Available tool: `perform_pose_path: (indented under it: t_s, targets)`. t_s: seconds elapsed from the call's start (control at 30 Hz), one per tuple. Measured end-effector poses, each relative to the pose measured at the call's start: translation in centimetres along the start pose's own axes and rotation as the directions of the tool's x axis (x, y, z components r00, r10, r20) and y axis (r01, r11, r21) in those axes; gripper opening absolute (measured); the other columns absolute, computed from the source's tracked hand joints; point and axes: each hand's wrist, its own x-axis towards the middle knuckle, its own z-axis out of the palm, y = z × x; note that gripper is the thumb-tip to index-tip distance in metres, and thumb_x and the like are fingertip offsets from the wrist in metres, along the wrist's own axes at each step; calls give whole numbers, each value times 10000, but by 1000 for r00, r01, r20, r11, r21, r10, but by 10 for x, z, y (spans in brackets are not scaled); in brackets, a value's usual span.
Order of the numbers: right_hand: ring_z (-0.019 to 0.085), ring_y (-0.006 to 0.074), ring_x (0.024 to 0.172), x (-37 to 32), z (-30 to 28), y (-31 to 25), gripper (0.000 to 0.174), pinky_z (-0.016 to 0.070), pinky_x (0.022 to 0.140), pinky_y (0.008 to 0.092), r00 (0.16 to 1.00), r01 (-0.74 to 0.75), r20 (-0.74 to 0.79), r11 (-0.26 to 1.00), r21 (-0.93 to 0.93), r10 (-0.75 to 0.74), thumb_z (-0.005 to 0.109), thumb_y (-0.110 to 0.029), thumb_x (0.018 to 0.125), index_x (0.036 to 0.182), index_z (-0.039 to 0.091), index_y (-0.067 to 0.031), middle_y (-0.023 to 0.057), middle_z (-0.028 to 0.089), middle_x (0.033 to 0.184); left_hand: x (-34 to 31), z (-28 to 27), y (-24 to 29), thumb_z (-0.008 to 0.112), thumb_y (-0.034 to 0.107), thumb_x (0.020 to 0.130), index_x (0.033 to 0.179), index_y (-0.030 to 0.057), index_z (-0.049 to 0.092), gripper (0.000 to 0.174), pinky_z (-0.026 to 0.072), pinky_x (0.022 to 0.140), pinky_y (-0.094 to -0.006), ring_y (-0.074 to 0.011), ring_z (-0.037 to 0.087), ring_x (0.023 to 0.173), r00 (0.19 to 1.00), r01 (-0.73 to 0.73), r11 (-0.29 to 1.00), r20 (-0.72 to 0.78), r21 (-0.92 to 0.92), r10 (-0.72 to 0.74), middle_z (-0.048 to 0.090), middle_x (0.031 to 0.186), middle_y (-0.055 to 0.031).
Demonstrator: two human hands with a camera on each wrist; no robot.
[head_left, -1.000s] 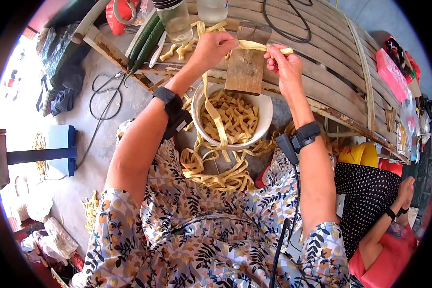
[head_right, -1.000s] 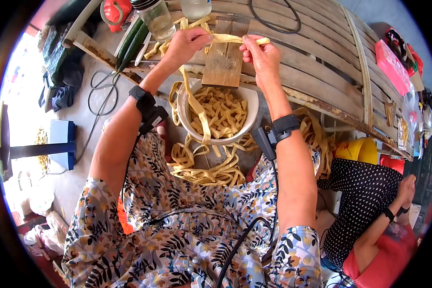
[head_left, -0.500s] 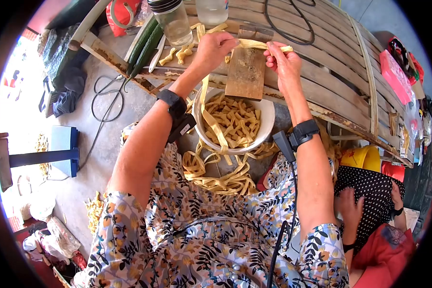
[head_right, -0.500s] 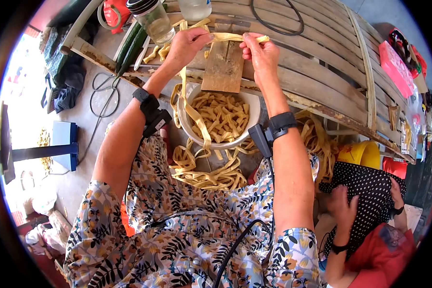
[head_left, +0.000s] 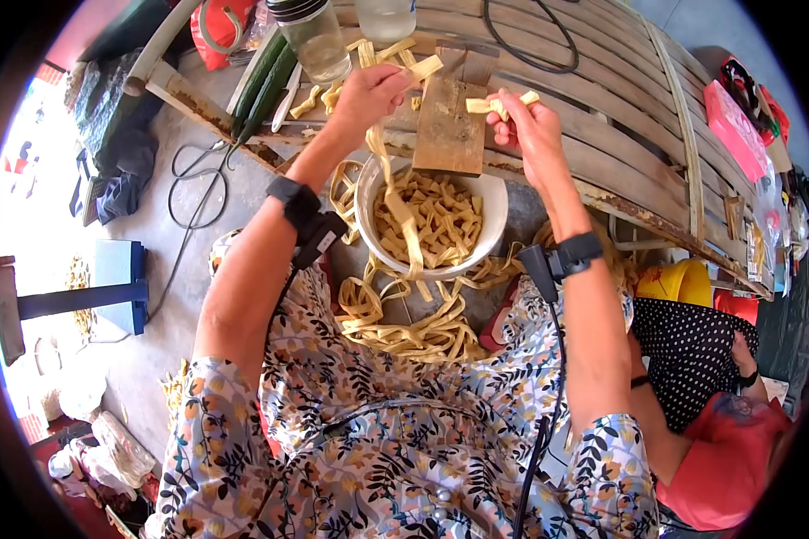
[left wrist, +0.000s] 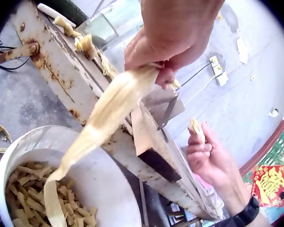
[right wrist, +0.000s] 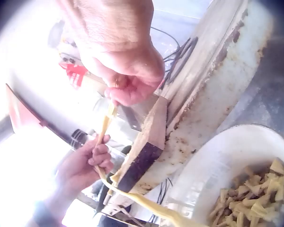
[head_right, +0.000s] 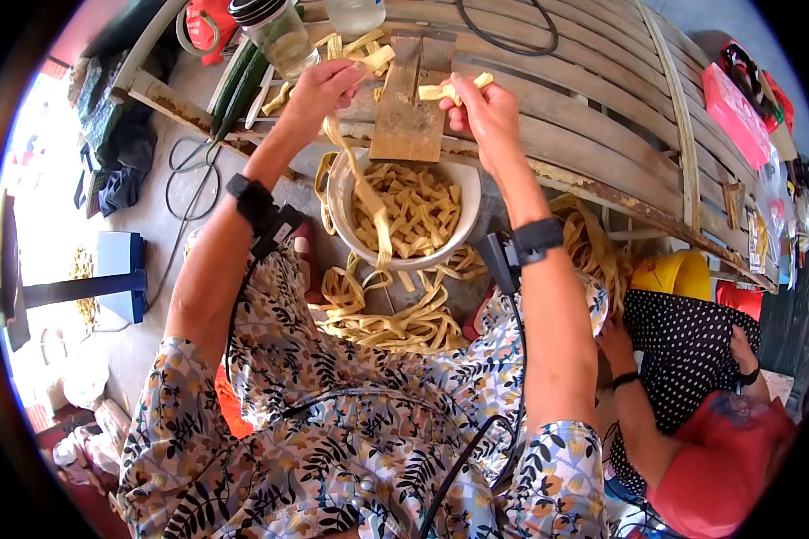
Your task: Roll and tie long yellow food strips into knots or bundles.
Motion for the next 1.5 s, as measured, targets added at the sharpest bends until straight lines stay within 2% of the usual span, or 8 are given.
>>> perform_pose_path:
  t_s: [0.17,0.43,0.5,0.73,0.87,1.03,1.27,1.5]
  targets:
    - [547,84,569,-41,6,-2,441,464,518,163,972,-98,197,981,-166,130,500,-415,862,905,617,8,79,613,744,-37,-1,6,467,161,894,971,12,574,198,385,584,-174,-36,456,639,977,55,993,210,-108,-31,534,727,25]
    - [616,131,736,-54,6,-8,234,476,620,241,865,487,135,744,-458,-483,529,-217,865,921,621,-9,75,646,770,-69,28,16,526,79,835,954,28,577,139,442,507,-212,-85,525,568,984,-107,946,166,307,57,590,718,-31]
    - [609,138,692,-55,13,2,256,477,628,257,904,427,195,773,-468,-382,499,-207,880,890,601,27,83,641,743,-75,42,12,540,47,787,939,19,562,156,452,504,-263,-198,552,567,764,-635,565,318,527,562,587,738,-94]
    - [404,61,413,-63,12,21,247,294,377,219,904,-262,241,903,-342,354,478,-116,869,685,597,-1,8,483,501,-85,53,10,611,96,737,864,82,595,129,464,544,-287,-294,574,638,712,-702,582,397,411,578,590,737,-103]
    - [334,16,400,-67,11,16,162,241,384,186,904,-212,194,795,-568,380,476,-81,864,918,614,-16,-40,434,494,-74,20,17,656,195,767,846,74,645,145,442,542,-235,-56,550,609,939,-289,837,309,465,153,605,663,0]
    - [338,3,400,-83,29,7,447,292,407,175,610,-298,791,936,186,37,474,-380,879,1062,549,20,-82,396,473,-68,29,1,568,234,848,947,34,605,226,398,568,-180,-11,476,654,940,78,996,335,-32,-63,559,716,17]
    - [483,10,488,-65,18,18,286,392,408,177,874,138,485,974,-177,-36,650,-177,773,1018,606,-36,20,656,794,-86,63,-28,458,300,899,1032,-34,476,360,340,457,-123,14,376,477,515,795,410,855,-447,-66,487,758,6]
    - [597,88,696,-72,17,15,314,476,602,219,852,231,519,938,-258,-67,667,-173,746,1035,603,-69,42,642,832,-90,66,-23,476,270,894,1091,-32,470,361,343,456,-145,-3,376,453,667,698,431,739,-572,-98,514,758,-19]
